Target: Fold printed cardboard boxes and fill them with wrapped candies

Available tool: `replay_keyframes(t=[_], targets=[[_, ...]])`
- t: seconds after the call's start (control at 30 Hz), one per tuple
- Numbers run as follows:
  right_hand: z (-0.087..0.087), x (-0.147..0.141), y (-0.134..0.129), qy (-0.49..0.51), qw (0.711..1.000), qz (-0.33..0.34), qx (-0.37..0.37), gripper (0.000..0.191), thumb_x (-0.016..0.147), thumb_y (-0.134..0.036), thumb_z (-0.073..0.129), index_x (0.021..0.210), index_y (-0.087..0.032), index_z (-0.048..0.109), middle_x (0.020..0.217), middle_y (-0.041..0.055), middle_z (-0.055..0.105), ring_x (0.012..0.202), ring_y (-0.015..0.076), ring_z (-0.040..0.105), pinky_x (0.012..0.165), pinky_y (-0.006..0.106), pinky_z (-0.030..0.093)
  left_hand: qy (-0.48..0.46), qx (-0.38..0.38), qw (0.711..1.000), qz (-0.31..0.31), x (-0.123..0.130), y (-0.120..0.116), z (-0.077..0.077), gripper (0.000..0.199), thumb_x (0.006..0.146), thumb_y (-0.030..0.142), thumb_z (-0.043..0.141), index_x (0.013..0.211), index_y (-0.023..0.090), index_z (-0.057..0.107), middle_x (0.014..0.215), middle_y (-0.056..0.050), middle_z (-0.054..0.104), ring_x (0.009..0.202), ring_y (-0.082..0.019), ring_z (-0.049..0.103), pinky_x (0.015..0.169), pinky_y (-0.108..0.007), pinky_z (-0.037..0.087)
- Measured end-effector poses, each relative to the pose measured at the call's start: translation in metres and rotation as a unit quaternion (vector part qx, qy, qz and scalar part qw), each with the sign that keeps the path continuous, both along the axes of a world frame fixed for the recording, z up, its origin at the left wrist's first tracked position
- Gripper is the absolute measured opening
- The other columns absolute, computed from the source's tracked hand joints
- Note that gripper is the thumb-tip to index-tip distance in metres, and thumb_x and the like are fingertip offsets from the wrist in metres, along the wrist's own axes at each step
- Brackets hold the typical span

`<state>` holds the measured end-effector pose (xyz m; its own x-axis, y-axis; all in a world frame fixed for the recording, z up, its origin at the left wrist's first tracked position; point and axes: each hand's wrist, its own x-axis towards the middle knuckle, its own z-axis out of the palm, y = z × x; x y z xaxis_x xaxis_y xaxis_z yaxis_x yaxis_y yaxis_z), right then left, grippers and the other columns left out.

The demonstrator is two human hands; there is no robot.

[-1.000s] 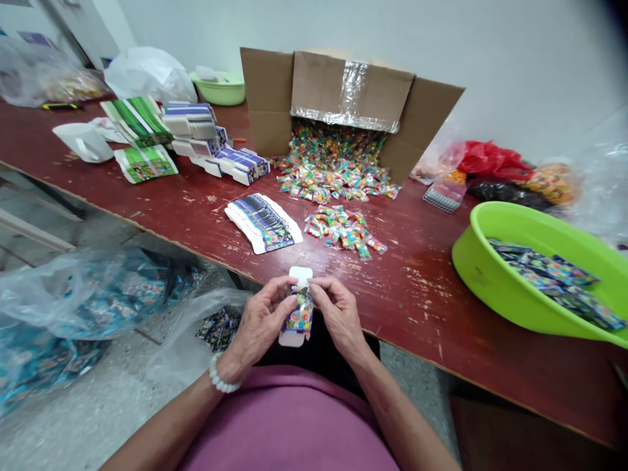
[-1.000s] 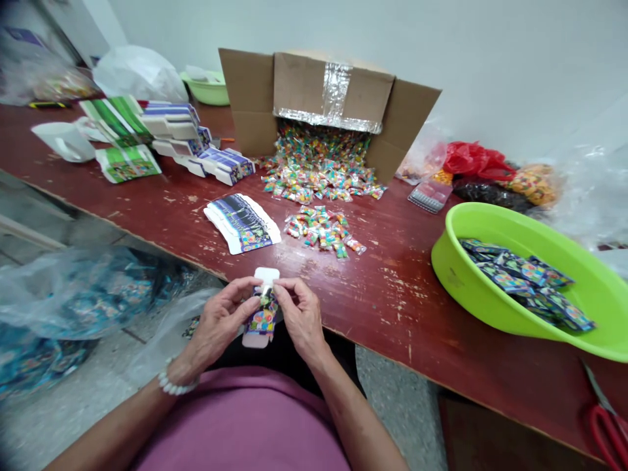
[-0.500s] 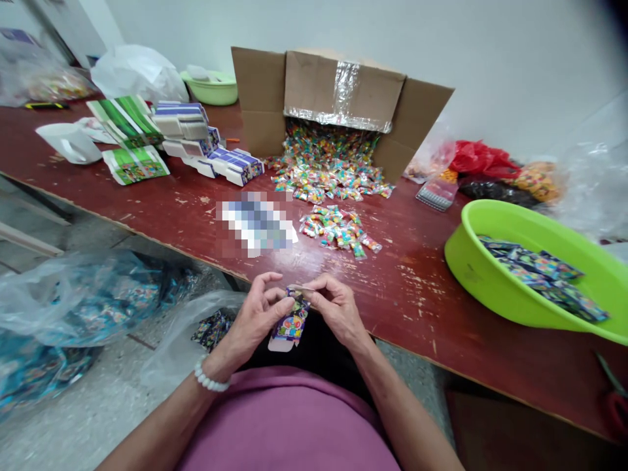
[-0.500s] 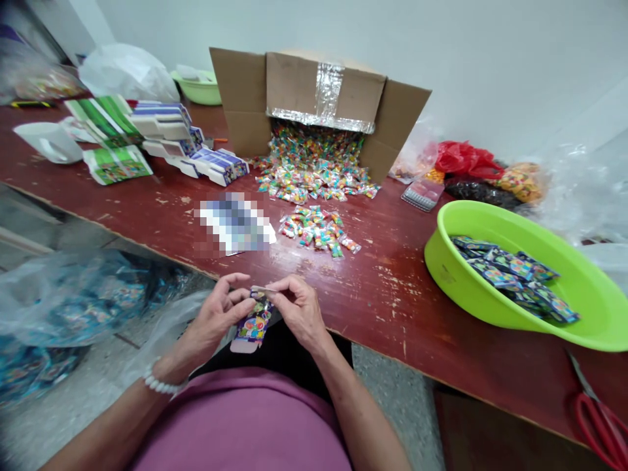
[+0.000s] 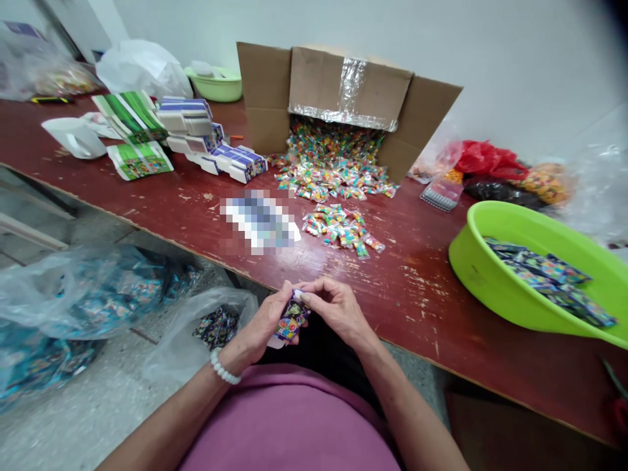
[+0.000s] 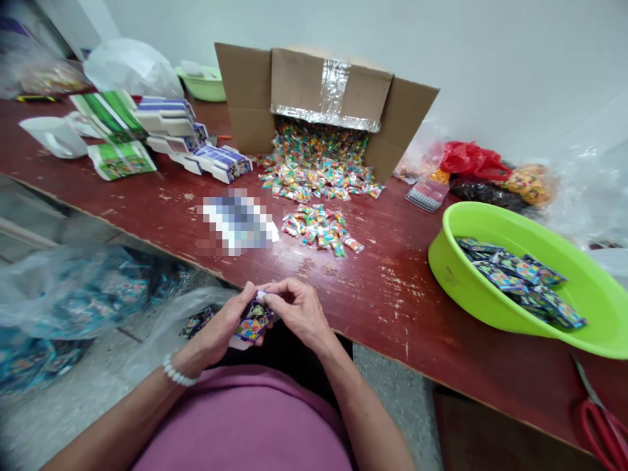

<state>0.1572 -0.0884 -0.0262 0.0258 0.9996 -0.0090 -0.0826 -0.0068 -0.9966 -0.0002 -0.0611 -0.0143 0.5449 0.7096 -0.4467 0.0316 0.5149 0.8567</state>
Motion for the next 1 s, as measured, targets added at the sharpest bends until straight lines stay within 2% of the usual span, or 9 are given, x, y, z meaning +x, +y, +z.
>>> replay_keyframes(t=[0.17,0.27,0.43,0.63,0.7,0.77,0.87,0.93,1.0], targets=[[-0.001,0.001,0.002,0.022,0.999,-0.019,-0.029,0.019,0.077,-0.037,0.077,0.077,-0.018,0.071,0.089,0.0042,0.077,0.063,0.0135,0.064,0.053,0.024,0.050,0.015,0.020,1.000,-0.016,-0.002,0.001,-0.004,0.075,0.082,0.079,0.046,0.108,0.012,0.069,0.069,-0.005,0.065,0.043,-0.012,0.058,0.039,-0.020,0.042],[0.000,0.001,0.002,0.014,1.000,0.000,-0.023,0.019,0.080,-0.038,0.075,0.078,-0.019,0.071,0.090,0.0038,0.076,0.060,0.0130,0.063,0.050,0.023,0.048,0.014,0.030,0.999,-0.018,-0.004,0.001,-0.005,0.073,0.084,0.076,0.048,0.113,0.013,0.069,0.070,-0.005,0.066,0.044,-0.012,0.058,0.040,-0.021,0.043],[0.004,-0.001,-0.006,-0.095,0.991,0.026,0.093,0.018,0.092,-0.035,0.063,0.083,-0.022,0.070,0.097,0.0038,0.072,0.084,0.0173,0.066,0.074,0.030,0.054,0.000,0.006,1.000,0.025,-0.002,-0.001,-0.004,0.067,0.086,0.069,0.052,0.131,0.020,0.060,0.074,-0.002,0.065,0.052,-0.013,0.059,0.045,-0.022,0.046],[-0.015,-0.005,-0.014,-0.237,0.958,0.006,0.163,0.019,0.094,-0.028,0.061,0.109,-0.023,0.070,0.108,0.0075,0.068,0.104,0.0196,0.062,0.093,0.034,0.049,-0.047,-0.017,0.997,0.064,0.002,-0.005,-0.017,0.055,0.087,0.061,0.058,0.128,0.024,0.058,0.093,-0.003,0.067,0.061,-0.012,0.061,0.053,-0.023,0.049],[-0.019,0.013,-0.007,-0.245,0.957,-0.008,0.152,0.019,0.095,-0.031,0.058,0.106,-0.024,0.072,0.106,0.0068,0.069,0.100,0.0195,0.064,0.090,0.033,0.050,-0.062,-0.045,0.996,0.046,0.000,-0.006,-0.023,0.051,0.086,0.055,0.064,0.128,0.027,0.054,0.094,-0.002,0.068,0.064,-0.014,0.063,0.057,-0.025,0.050],[-0.020,0.047,0.008,-0.259,0.953,-0.091,0.129,0.022,0.096,-0.035,0.055,0.102,-0.023,0.073,0.102,0.0066,0.071,0.099,0.0210,0.064,0.091,0.034,0.049,-0.075,-0.063,0.995,0.025,-0.003,-0.008,-0.028,0.047,0.086,0.049,0.067,0.124,0.026,0.055,0.097,-0.004,0.069,0.077,-0.017,0.066,0.066,-0.026,0.051],[-0.021,0.115,0.037,-0.355,0.889,-0.285,0.037,0.032,0.094,-0.039,0.055,0.110,-0.019,0.072,0.108,0.0113,0.068,0.105,0.0265,0.062,0.095,0.040,0.046,-0.077,-0.072,0.994,-0.009,-0.013,-0.012,-0.038,0.042,0.085,0.046,0.070,0.117,0.021,0.059,0.104,-0.009,0.070,0.092,-0.019,0.065,0.075,-0.026,0.048],[-0.024,0.155,0.054,-0.441,0.834,-0.323,-0.072,0.040,0.088,-0.040,0.060,0.117,-0.015,0.070,0.116,0.0165,0.064,0.111,0.0312,0.058,0.098,0.044,0.044,-0.049,-0.060,0.996,-0.038,-0.024,-0.012,-0.044,0.041,0.083,0.045,0.072,0.112,0.019,0.061,0.104,-0.009,0.070,0.089,-0.019,0.063,0.075,-0.027,0.046],[-0.030,0.181,0.065,-0.452,0.827,-0.318,-0.103,0.042,0.080,-0.042,0.068,0.112,-0.015,0.073,0.118,0.0187,0.062,0.113,0.0354,0.057,0.097,0.048,0.042,0.000,-0.019,0.998,-0.063,-0.038,-0.006,-0.049,0.038,0.078,0.046,0.075,0.101,0.018,0.062,0.093,-0.005,0.068,0.081,-0.017,0.060,0.072,-0.026,0.044]])
